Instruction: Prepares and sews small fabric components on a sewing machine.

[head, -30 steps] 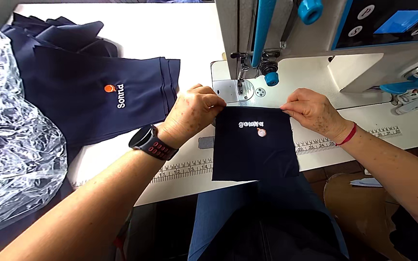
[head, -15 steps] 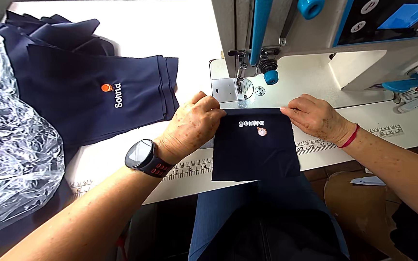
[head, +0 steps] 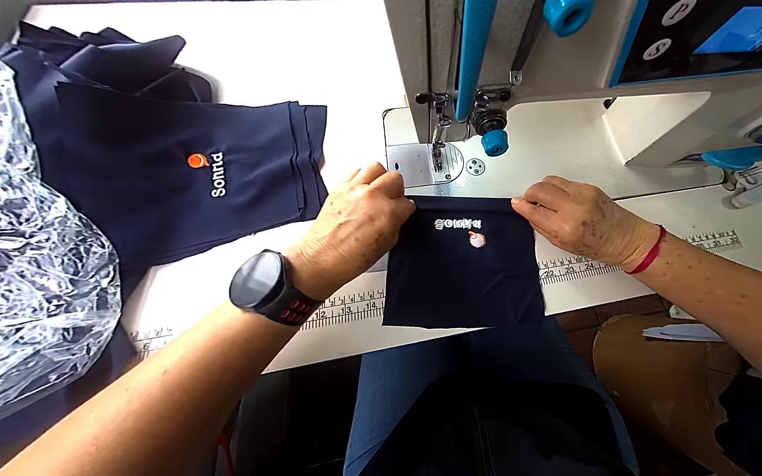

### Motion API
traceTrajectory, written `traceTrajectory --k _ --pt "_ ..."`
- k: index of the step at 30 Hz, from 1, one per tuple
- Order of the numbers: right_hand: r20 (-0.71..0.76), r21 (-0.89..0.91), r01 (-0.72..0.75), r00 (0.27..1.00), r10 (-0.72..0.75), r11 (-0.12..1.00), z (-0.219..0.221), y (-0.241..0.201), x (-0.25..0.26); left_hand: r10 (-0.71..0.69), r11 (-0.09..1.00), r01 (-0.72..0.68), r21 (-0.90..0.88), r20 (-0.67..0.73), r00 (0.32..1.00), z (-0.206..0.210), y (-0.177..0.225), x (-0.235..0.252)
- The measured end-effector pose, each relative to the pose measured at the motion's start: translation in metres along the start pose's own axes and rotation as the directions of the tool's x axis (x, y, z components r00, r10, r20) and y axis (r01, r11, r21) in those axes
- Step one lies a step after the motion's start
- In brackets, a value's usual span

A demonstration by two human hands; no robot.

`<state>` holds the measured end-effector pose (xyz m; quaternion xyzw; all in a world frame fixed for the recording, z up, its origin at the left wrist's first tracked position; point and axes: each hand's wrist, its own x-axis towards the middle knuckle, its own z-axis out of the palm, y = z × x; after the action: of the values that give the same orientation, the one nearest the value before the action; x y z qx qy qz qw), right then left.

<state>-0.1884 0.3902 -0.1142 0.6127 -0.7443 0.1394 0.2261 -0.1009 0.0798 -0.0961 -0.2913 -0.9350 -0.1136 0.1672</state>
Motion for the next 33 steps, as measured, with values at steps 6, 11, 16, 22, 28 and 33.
traceTrajectory --k 6,11,16,22,28,33 --pt "0.184 -0.096 -0.088 0.977 0.105 0.991 -0.016 -0.037 0.012 -0.275 0.954 0.240 0.181 0.200 0.940 -0.003 0.060 0.020" --pt "0.138 -0.198 -0.182 0.968 0.211 0.963 -0.018 -0.103 0.014 -0.475 0.846 0.470 0.254 -0.045 0.879 0.036 0.099 0.019" --pt "0.107 0.032 -0.187 0.977 0.182 0.982 -0.017 -0.127 0.017 -0.456 0.888 0.455 0.060 0.004 0.890 0.043 0.095 -0.005" --pt "-0.041 0.332 -0.189 0.976 0.214 0.924 -0.002 -0.055 0.045 -0.207 0.975 0.208 -0.078 0.014 0.978 0.041 0.057 -0.024" --pt "0.010 0.239 -0.231 0.972 0.236 0.943 0.040 -0.029 0.044 -0.156 0.985 0.154 -0.077 -0.010 0.988 0.041 0.051 -0.021" --pt "0.009 0.157 -0.222 0.975 0.223 0.962 0.040 -0.024 0.045 -0.159 0.986 0.158 -0.044 -0.008 0.987 0.042 0.045 -0.018"
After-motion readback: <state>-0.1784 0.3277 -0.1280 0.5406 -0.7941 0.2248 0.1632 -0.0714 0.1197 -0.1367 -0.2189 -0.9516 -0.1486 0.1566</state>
